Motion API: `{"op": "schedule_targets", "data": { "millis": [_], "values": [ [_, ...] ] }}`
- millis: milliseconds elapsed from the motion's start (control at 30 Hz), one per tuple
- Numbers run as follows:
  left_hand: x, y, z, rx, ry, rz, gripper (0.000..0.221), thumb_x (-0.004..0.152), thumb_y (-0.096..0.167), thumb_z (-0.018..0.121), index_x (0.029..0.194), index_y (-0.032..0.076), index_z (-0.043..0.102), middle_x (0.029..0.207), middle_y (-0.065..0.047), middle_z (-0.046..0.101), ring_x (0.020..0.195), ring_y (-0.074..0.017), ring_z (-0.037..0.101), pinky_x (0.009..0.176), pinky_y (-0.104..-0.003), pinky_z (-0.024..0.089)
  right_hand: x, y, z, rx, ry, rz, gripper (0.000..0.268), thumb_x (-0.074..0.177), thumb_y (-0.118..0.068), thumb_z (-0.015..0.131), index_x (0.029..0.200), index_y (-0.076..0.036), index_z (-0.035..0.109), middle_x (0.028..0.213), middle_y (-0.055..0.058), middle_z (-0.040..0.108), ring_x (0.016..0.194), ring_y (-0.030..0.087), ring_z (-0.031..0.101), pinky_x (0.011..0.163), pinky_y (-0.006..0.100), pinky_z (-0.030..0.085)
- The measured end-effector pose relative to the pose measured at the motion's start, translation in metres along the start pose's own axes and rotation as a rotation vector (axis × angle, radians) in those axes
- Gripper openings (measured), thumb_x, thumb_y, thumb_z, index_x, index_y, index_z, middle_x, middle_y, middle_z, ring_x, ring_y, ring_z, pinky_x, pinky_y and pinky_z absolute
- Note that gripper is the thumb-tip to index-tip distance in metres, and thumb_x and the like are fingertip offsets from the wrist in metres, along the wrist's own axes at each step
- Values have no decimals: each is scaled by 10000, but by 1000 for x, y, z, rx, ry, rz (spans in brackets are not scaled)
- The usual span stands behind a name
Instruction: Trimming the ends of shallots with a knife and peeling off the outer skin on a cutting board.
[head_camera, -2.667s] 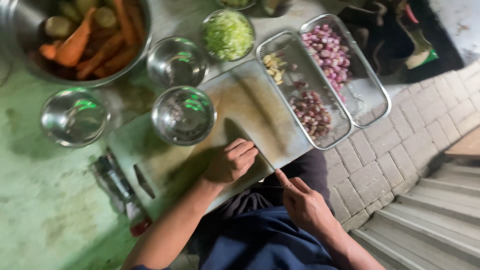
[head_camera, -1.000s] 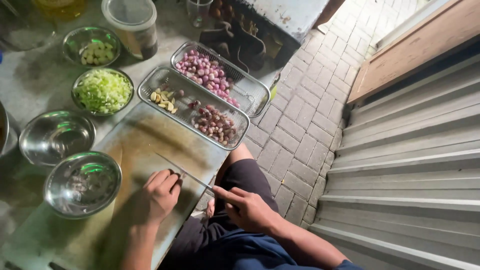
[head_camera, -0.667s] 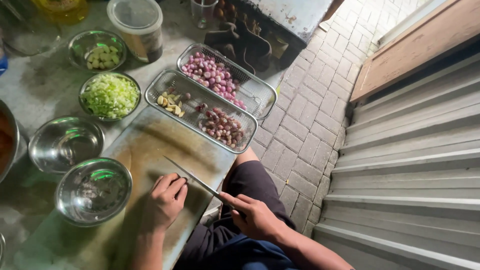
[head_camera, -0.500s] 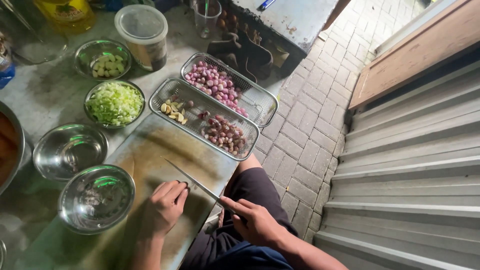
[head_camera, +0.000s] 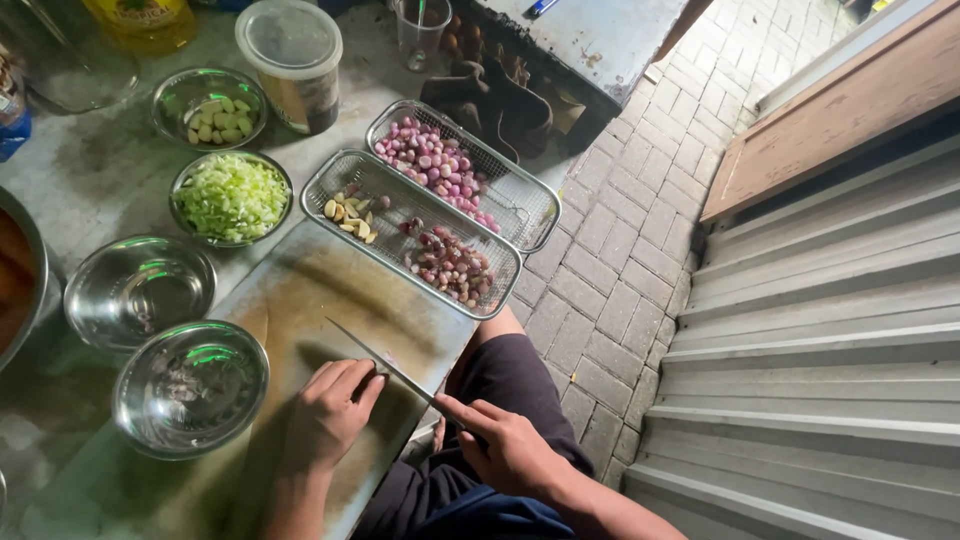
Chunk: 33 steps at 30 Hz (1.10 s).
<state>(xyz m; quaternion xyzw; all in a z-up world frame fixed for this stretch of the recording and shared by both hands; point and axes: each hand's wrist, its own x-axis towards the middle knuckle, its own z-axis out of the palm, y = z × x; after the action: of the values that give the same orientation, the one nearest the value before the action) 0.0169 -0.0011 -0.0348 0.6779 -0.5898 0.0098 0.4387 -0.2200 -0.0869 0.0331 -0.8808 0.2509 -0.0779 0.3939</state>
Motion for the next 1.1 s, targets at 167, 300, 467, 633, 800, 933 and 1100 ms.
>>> {"op": "schedule_targets", "data": {
  "millis": [167, 300, 467, 633, 800, 933, 1100],
  "values": [
    [3, 0, -7, -16, -56, 36, 118, 812, -2, 666, 926, 30, 665, 838, -74, 664, 759, -224, 616, 758, -331, 538, 0, 1, 3, -12, -9, -9, 535, 929, -79, 514, 1454, -172, 476, 868, 63, 540, 608, 276, 559, 606, 355, 498],
    [3, -5, -8, -44, -85, 57, 145, 820, -69, 614, 929, 17, 656, 825, -73, 662, 758, -226, 619, 767, -331, 532, 0, -2, 3, -30, -19, -23, 524, 939, -85, 504, 1455, -174, 471, 889, 69, 552, 622, 301, 580, 612, 372, 514],
    [0, -4, -4, -49, -58, 50, 145, 806, -71, 639, 932, -9, 677, 853, -97, 700, 771, -232, 649, 778, -336, 558, 0, -5, 2, -33, -27, -7, 544, 932, -71, 513, 1463, -182, 461, 902, 68, 549, 600, 308, 563, 596, 382, 495],
    [-5, 0, 4, -26, -13, -52, 165, 801, -39, 646, 946, 33, 680, 847, -64, 707, 756, -221, 648, 717, -339, 540, -1, -5, 2, -57, -23, -10, 556, 917, -72, 524, 1460, -177, 462, 909, 73, 559, 643, 325, 594, 604, 399, 503],
    [-5, 2, 6, -39, 2, -64, 200, 773, -51, 689, 960, 23, 693, 868, -74, 731, 782, -209, 687, 757, -321, 572, -2, -6, 3, -73, -19, -10, 562, 922, -70, 506, 1469, -187, 448, 922, 77, 559, 636, 332, 577, 608, 406, 508],
    [-8, -2, 9, -52, -2, -60, 178, 784, -72, 683, 936, 14, 714, 857, -85, 743, 782, -200, 706, 734, -304, 590, -2, -7, 0, -78, -11, -31, 551, 925, -69, 507, 1464, -172, 451, 913, 80, 561, 612, 330, 567, 573, 405, 501],
    [5, 7, -6, -37, -67, 15, 147, 789, -87, 695, 809, 48, 640, 699, -26, 540, 655, -173, 536, 645, -269, 505, -3, -4, 2, -84, -18, -25, 535, 939, -80, 500, 1464, -166, 449, 904, 80, 548, 620, 335, 570, 571, 410, 499]
  ]
}}
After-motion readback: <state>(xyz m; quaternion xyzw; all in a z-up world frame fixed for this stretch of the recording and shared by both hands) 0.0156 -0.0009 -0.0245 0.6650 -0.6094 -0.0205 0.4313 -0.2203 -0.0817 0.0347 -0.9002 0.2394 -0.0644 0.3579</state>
